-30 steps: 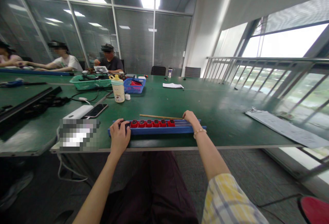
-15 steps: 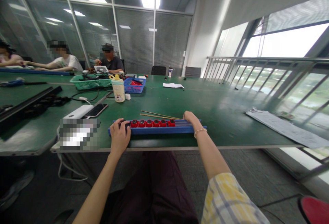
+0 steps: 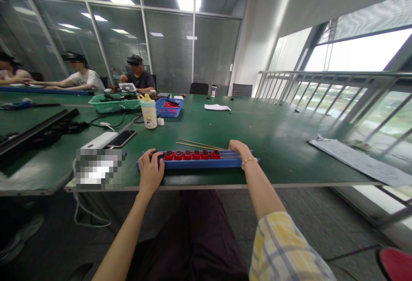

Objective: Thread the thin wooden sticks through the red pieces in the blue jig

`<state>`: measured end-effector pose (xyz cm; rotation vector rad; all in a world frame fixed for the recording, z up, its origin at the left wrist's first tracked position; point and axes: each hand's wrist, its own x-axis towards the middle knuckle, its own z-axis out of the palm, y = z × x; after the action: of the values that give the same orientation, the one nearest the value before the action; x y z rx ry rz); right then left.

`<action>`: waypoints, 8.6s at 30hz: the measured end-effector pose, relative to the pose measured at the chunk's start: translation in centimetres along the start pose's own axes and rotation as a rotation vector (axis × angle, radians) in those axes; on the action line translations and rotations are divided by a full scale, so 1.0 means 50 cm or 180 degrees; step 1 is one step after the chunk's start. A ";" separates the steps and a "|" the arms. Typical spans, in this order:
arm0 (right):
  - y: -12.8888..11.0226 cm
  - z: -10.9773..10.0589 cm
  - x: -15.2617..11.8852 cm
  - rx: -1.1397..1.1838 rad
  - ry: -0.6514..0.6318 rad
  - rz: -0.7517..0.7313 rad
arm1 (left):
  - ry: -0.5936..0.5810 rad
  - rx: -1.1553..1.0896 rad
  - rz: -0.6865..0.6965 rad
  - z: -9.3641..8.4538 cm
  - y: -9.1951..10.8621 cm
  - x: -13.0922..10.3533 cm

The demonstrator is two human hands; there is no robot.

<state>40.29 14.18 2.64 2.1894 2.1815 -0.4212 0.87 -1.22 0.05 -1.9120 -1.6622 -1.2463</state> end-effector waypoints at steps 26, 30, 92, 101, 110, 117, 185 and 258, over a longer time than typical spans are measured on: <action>0.029 0.024 0.017 -0.0062 0.0411 -0.0293 | -0.0035 0.0019 0.0002 -0.001 0.004 0.000; 0.035 0.030 0.013 0.0115 0.0553 -0.0459 | -0.0013 0.0022 0.0009 -0.001 0.004 0.000; 0.012 0.145 -0.190 0.1387 0.3230 -0.0702 | -0.0012 -0.0031 0.0034 -0.003 0.005 0.000; 0.017 0.146 -0.188 0.1330 0.3182 -0.0716 | -0.0043 -0.0022 0.0040 -0.004 0.004 -0.001; 0.019 0.147 -0.184 0.1347 0.3223 -0.0845 | -0.0077 0.0009 0.0053 -0.006 0.004 -0.001; 0.029 0.157 -0.172 0.1399 0.3414 -0.0939 | -0.0124 0.0037 0.0067 -0.007 0.005 -0.002; 0.013 0.149 -0.185 0.1425 0.3510 -0.0893 | -0.0120 0.0026 0.0168 -0.004 0.008 -0.001; 0.012 0.144 -0.189 0.1766 0.3556 -0.1104 | -0.0095 0.0068 0.0247 -0.002 0.005 0.001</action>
<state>39.78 3.46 -2.46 2.7113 3.3480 0.3912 1.06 -1.35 0.21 -1.9719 -1.5932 -1.1716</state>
